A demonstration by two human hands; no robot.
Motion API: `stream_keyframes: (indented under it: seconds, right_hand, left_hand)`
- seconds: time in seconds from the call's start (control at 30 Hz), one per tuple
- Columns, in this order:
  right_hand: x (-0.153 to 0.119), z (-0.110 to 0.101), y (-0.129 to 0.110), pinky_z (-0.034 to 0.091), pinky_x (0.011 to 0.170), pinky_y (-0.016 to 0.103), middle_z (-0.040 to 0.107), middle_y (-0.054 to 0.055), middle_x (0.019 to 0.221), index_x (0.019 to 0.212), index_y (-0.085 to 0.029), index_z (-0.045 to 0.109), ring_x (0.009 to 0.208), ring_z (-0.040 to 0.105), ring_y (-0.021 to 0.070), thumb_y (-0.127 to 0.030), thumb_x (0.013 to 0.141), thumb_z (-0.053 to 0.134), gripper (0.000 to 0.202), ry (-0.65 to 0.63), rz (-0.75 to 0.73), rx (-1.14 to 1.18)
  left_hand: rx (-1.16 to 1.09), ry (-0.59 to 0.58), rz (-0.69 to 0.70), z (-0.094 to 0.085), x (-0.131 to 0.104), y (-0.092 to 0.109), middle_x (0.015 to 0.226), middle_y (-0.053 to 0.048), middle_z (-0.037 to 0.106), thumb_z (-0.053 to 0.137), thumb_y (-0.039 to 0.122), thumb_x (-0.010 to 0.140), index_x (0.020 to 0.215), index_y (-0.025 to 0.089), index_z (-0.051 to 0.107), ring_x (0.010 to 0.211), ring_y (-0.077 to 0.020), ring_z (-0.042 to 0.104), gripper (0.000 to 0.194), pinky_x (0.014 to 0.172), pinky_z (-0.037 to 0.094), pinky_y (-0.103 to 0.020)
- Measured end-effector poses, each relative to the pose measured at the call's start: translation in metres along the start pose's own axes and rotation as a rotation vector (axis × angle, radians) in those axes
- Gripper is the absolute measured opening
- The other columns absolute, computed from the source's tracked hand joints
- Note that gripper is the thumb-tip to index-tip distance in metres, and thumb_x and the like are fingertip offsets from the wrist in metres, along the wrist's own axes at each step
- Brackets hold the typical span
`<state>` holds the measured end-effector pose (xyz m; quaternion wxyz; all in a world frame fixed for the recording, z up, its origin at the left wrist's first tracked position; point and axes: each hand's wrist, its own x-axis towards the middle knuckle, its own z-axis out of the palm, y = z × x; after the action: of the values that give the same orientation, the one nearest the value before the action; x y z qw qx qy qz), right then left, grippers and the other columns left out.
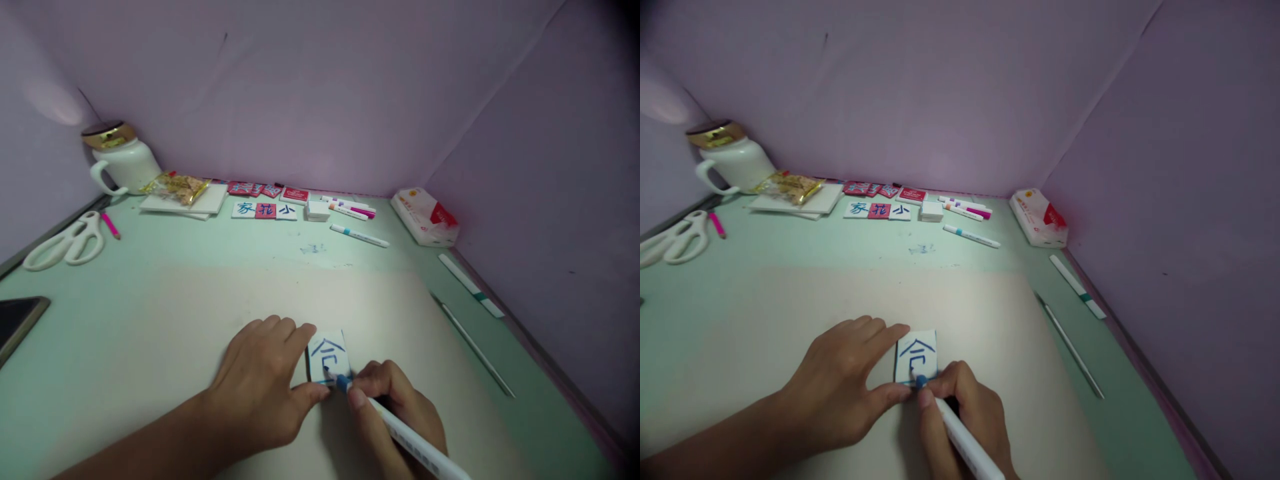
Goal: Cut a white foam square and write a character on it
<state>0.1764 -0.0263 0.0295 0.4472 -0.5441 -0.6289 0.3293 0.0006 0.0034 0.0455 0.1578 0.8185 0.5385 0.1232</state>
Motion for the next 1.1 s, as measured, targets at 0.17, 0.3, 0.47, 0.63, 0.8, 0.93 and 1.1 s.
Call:
stream_keyframes:
  seconds: [0.17,0.3,0.47,0.63,0.8,0.93,1.1]
  right_hand:
    - [0.001,-0.001,-0.002,0.036,0.046,0.021,0.059,-0.007,0.056,0.069,-0.024,0.048,0.046,0.05,0.0095,-0.03,0.085,0.053,0.018,-0.014,-0.008,-0.038]
    - [0.001,-0.001,-0.001,0.036,0.047,0.02,0.059,-0.009,0.057,0.069,-0.025,0.047,0.046,0.049,0.0089,-0.032,0.086,0.053,0.018,-0.032,-0.001,-0.058]
    - [0.0,0.0,-0.001,0.035,0.046,0.02,0.059,-0.009,0.057,0.069,-0.025,0.047,0.046,0.049,0.009,-0.034,0.086,0.052,0.02,-0.031,0.032,-0.067]
    - [0.0,-0.001,-0.004,0.035,0.045,0.021,0.058,-0.008,0.055,0.068,-0.025,0.047,0.044,0.048,0.0095,-0.038,0.087,0.05,0.024,0.006,0.081,-0.07]
    - [0.001,-0.004,0.0,0.037,0.043,0.018,0.059,-0.008,0.053,0.068,-0.024,0.047,0.042,0.049,0.0084,-0.035,0.088,0.051,0.023,0.037,0.051,-0.103]
    - [0.002,-0.008,0.008,0.041,0.041,0.015,0.064,-0.006,0.057,0.071,-0.024,0.049,0.041,0.054,0.008,-0.029,0.09,0.052,0.019,0.0,-0.061,-0.109]
    - [0.004,-0.012,0.014,0.041,0.038,0.014,0.063,-0.006,0.056,0.074,-0.024,0.048,0.038,0.053,0.0077,-0.025,0.091,0.051,0.018,-0.038,-0.095,-0.078]
  left_hand:
    - [0.001,-0.016,-0.003,-0.001,0.0,0.0,0.089,-0.007,0.059,0.062,0.033,0.078,0.109,0.018,0.056,0.082,-0.0268,0.053,0.036,0.071,0.041,-0.042]
    - [-0.001,0.001,0.007,0.0,-0.001,0.0,0.09,-0.006,0.059,0.063,0.034,0.078,0.11,0.018,0.056,0.082,-0.0271,0.053,0.037,0.071,0.041,-0.043]
    - [0.003,0.026,0.017,0.002,-0.001,-0.001,0.087,-0.006,0.058,0.064,0.034,0.077,0.11,0.018,0.056,0.08,-0.0261,0.053,0.037,0.07,0.041,-0.041]
    - [0.007,0.036,0.018,0.003,0.0,-0.001,0.087,-0.005,0.058,0.066,0.036,0.077,0.11,0.018,0.055,0.08,-0.026,0.052,0.039,0.069,0.04,-0.041]
    - [0.018,0.034,0.026,0.003,-0.001,-0.002,0.086,-0.005,0.058,0.064,0.038,0.079,0.107,0.019,0.055,0.078,-0.0255,0.052,0.035,0.067,0.04,-0.04]
    - [0.017,0.03,0.025,0.003,0.0,-0.001,0.086,-0.005,0.058,0.064,0.038,0.079,0.107,0.019,0.056,0.078,-0.0255,0.052,0.035,0.067,0.04,-0.04]
    - [0.013,0.03,0.02,0.003,0.0,-0.001,0.086,-0.005,0.058,0.065,0.038,0.078,0.106,0.019,0.056,0.078,-0.0256,0.052,0.036,0.067,0.04,-0.041]
